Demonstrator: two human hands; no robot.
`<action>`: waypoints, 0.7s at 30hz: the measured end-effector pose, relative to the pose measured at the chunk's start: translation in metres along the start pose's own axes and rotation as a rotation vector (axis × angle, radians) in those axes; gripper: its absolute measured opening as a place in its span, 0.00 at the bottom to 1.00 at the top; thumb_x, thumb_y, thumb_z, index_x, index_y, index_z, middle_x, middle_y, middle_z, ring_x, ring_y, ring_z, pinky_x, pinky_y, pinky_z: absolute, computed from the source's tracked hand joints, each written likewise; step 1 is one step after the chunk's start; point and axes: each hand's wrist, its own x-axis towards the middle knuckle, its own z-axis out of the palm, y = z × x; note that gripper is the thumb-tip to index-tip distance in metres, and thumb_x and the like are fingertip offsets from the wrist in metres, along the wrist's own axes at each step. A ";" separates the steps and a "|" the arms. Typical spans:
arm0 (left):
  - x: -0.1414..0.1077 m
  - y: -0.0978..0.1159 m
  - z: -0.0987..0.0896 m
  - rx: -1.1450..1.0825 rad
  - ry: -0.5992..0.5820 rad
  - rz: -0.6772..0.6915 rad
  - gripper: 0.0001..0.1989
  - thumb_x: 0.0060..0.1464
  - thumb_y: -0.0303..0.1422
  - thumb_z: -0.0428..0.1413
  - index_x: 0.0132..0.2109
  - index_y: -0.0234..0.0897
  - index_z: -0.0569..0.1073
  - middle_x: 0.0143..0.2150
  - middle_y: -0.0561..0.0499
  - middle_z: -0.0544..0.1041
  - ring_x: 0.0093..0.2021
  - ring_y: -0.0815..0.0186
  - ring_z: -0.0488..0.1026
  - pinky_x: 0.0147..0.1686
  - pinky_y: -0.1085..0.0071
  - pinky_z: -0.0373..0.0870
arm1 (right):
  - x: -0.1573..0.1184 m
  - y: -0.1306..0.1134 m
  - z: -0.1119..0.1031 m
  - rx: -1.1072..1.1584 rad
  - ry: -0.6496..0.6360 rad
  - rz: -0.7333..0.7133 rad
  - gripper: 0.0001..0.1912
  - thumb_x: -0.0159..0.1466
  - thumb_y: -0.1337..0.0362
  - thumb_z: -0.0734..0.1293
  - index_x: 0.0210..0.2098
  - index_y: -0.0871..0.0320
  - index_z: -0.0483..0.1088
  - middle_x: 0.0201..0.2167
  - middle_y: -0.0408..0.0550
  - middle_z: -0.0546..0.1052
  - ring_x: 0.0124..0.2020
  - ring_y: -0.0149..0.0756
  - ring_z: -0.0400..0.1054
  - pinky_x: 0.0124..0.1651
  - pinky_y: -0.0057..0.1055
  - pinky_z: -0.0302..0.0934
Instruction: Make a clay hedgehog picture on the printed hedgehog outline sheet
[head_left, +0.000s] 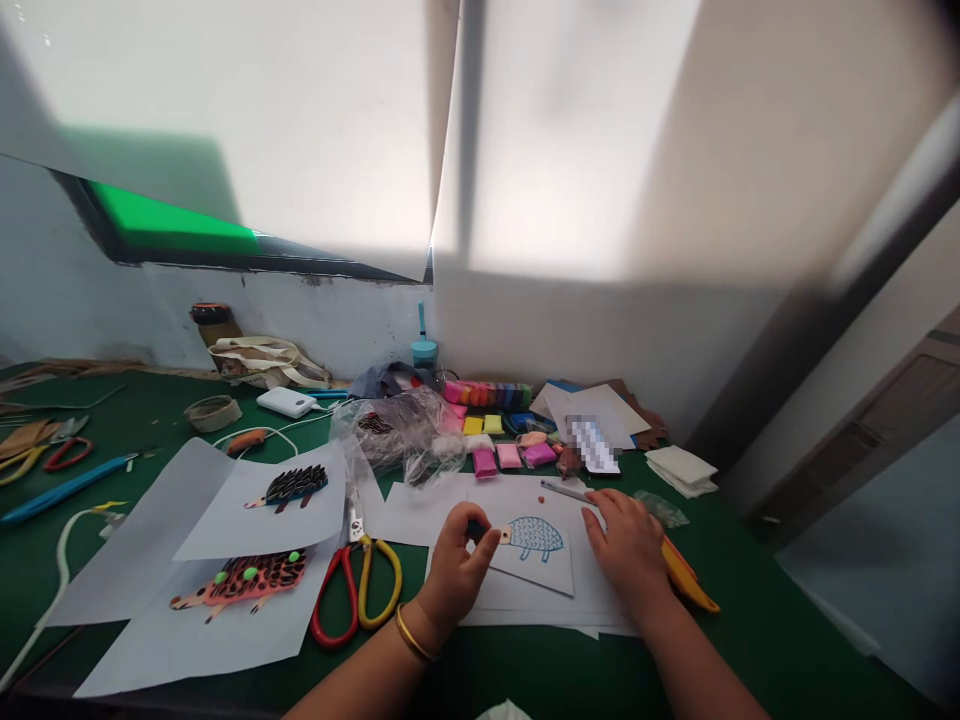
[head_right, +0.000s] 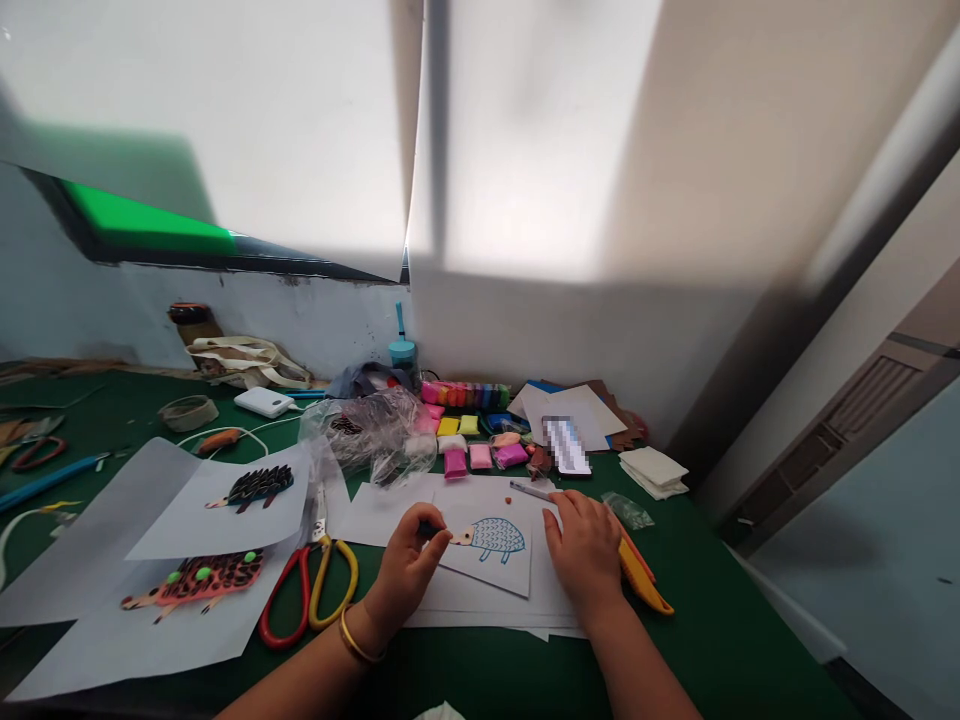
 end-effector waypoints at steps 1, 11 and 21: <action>0.000 0.000 0.000 -0.006 -0.009 -0.029 0.10 0.61 0.40 0.55 0.42 0.38 0.69 0.34 0.52 0.71 0.34 0.65 0.71 0.37 0.66 0.73 | -0.002 -0.005 -0.001 0.037 0.019 -0.033 0.20 0.69 0.54 0.56 0.52 0.55 0.72 0.52 0.55 0.73 0.54 0.53 0.64 0.56 0.56 0.56; -0.008 0.036 0.024 -0.629 -0.382 -0.392 0.22 0.60 0.42 0.55 0.59 0.43 0.70 0.59 0.41 0.72 0.59 0.52 0.69 0.54 0.53 0.70 | -0.018 -0.095 -0.011 0.478 0.065 -0.641 0.31 0.71 0.46 0.49 0.67 0.54 0.53 0.67 0.54 0.59 0.70 0.50 0.48 0.67 0.55 0.50; 0.011 0.041 0.047 -0.554 -0.080 -0.261 0.31 0.57 0.61 0.47 0.62 0.53 0.67 0.58 0.47 0.73 0.63 0.49 0.65 0.54 0.47 0.68 | -0.021 -0.155 -0.031 0.502 -0.047 -0.797 0.41 0.61 0.32 0.55 0.66 0.45 0.57 0.67 0.42 0.62 0.70 0.50 0.46 0.68 0.48 0.49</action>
